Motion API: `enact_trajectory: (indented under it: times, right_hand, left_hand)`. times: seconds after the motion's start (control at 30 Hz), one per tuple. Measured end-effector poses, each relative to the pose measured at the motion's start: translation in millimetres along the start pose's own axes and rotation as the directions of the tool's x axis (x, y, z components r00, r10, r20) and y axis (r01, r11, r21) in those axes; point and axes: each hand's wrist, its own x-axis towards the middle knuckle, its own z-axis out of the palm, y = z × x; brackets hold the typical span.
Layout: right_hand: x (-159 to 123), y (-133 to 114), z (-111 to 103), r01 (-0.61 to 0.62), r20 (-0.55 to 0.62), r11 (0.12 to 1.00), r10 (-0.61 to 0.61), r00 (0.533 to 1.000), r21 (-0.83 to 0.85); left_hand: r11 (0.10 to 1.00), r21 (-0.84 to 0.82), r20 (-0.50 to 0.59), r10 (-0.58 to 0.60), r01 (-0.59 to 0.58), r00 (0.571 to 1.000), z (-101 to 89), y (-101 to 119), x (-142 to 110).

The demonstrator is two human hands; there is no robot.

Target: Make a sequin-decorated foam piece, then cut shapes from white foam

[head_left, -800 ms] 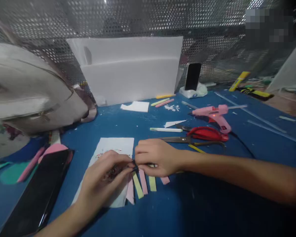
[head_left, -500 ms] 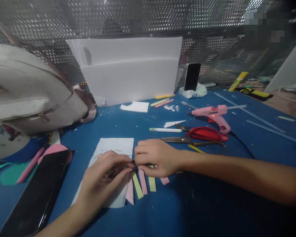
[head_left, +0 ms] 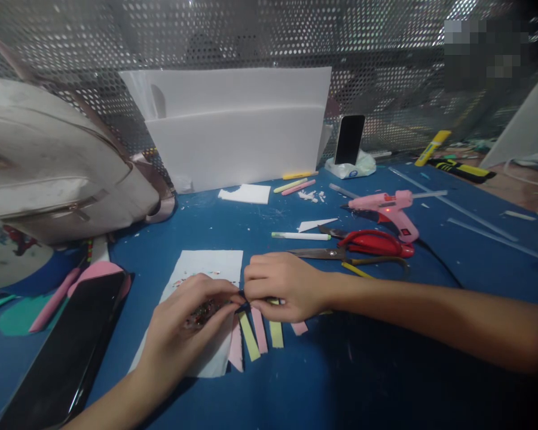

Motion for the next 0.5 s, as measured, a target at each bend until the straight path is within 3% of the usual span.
enact_trajectory:
  times: [0.5]
  right_hand:
    - [0.2,-0.7,-0.4,-0.003,-0.023,1.000,0.003,1.000,0.009]
  left_hand:
    - [1.000,-0.009,0.021,-0.008,0.008,1.000,-0.8,-2.1,-1.0]
